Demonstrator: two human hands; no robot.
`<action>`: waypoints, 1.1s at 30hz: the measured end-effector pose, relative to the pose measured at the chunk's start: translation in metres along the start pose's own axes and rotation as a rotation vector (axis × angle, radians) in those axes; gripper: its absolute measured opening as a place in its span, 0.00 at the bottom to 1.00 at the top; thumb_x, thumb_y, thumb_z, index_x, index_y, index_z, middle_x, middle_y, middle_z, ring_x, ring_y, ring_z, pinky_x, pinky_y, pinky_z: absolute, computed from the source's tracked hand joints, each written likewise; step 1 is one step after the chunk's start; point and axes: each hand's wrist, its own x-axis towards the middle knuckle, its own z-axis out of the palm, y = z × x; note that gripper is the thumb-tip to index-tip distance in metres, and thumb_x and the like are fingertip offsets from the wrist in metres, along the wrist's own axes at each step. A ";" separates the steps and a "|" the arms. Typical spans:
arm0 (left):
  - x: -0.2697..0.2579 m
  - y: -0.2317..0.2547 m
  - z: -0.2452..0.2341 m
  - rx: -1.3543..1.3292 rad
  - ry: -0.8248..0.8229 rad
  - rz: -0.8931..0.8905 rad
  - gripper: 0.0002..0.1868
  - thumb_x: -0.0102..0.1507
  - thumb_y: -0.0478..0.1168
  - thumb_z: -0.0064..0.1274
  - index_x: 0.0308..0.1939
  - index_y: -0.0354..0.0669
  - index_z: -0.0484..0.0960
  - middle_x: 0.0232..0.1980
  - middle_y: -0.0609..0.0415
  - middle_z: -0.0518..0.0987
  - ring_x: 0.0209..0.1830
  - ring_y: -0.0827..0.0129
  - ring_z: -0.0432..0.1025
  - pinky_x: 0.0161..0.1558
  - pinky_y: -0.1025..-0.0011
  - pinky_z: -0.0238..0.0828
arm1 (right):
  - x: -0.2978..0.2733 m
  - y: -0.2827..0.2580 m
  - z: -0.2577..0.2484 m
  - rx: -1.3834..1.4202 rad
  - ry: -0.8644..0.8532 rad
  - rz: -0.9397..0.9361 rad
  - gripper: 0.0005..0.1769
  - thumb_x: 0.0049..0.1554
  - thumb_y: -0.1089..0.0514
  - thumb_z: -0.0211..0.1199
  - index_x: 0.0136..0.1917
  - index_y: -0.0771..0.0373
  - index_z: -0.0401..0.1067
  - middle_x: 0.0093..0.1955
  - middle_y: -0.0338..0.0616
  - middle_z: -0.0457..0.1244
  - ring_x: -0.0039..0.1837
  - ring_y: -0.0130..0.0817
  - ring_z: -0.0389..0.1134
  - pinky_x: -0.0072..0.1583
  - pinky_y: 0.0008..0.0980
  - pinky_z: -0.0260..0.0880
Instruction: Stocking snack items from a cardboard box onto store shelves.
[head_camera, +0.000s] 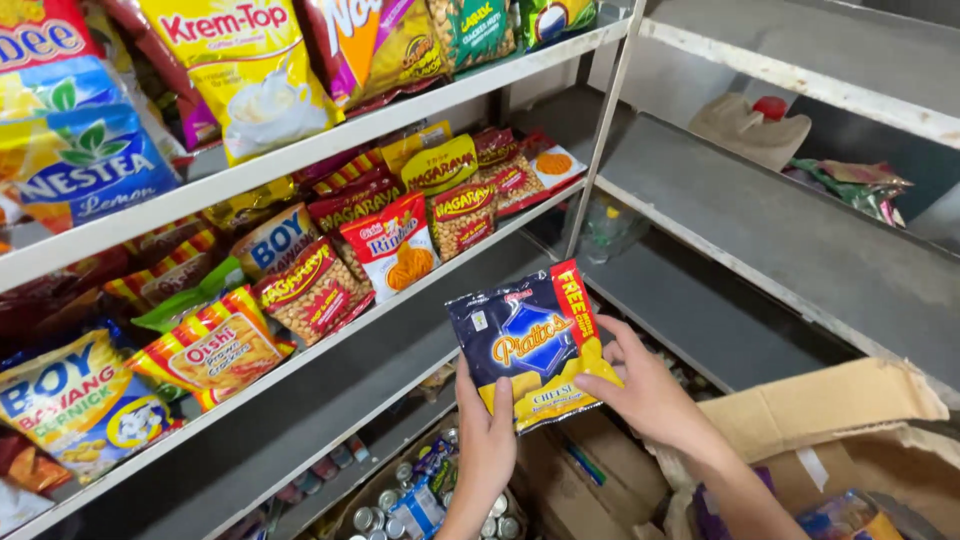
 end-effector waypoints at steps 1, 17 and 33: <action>0.013 -0.003 0.009 0.000 -0.001 0.007 0.35 0.70 0.46 0.42 0.77 0.40 0.49 0.64 0.43 0.76 0.63 0.60 0.75 0.61 0.66 0.69 | 0.017 -0.001 -0.011 0.000 0.004 -0.006 0.43 0.53 0.59 0.69 0.76 0.60 0.51 0.49 0.44 0.67 0.49 0.25 0.73 0.48 0.24 0.73; 0.236 0.030 0.152 -0.012 0.149 0.251 0.34 0.63 0.32 0.56 0.72 0.42 0.62 0.40 0.52 0.76 0.32 0.75 0.67 0.34 0.76 0.68 | 0.305 0.051 -0.093 0.531 0.401 -0.144 0.19 0.59 0.63 0.62 0.63 0.62 0.65 0.52 0.43 0.68 0.48 0.26 0.67 0.44 0.29 0.66; 0.388 -0.031 0.210 0.366 0.241 0.600 0.33 0.66 0.30 0.52 0.73 0.29 0.57 0.72 0.31 0.64 0.72 0.40 0.60 0.72 0.54 0.56 | 0.454 0.150 -0.091 0.936 0.194 0.113 0.16 0.66 0.55 0.55 0.61 0.67 0.73 0.50 0.47 0.71 0.45 0.33 0.70 0.48 0.34 0.72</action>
